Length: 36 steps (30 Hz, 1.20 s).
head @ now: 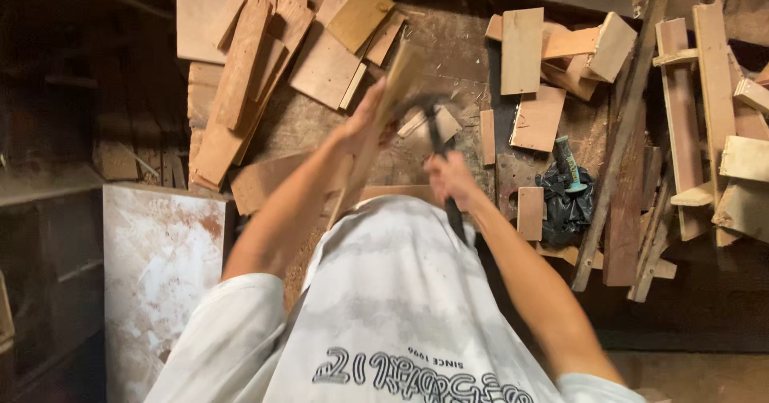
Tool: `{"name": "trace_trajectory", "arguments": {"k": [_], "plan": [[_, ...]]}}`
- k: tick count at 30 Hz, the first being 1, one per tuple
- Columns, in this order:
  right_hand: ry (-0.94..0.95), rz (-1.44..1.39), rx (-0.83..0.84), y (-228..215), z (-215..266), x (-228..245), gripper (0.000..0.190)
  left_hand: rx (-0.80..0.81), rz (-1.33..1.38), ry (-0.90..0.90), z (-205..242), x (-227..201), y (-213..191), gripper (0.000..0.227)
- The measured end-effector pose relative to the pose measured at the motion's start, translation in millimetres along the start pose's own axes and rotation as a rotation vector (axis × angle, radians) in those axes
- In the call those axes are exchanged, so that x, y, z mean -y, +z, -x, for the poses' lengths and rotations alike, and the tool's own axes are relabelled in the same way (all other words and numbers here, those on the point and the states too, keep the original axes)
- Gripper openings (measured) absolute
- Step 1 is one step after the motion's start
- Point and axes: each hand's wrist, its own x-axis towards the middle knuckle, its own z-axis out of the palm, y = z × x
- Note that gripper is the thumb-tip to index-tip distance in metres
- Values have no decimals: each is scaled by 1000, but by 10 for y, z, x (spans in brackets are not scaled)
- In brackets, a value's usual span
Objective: The person repeatedly hammers small wooden pieces on a cluttered workbench. They pick up pieces, position them, strike them with a hammer, and place them back among other wood scraps. The person also briefly uses a hand saw to cut a piece of wood.
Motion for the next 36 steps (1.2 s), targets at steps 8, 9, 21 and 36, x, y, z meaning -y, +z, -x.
{"name": "trace_trajectory", "arguments": {"k": [8, 9, 21, 36], "plan": [[-44, 113, 1, -379, -62, 390, 16, -120, -308, 19, -206, -69, -337, 62], [-40, 96, 34, -414, -70, 378, 17, -152, -337, 32, -221, -116, -401, 60], [115, -1078, 651, -1285, -136, -571, 21, -78, -588, -167, -81, -92, 97, 59], [-20, 651, -76, -998, 404, 118, 22, -42, -1070, -49, -219, -227, 197, 97]]}}
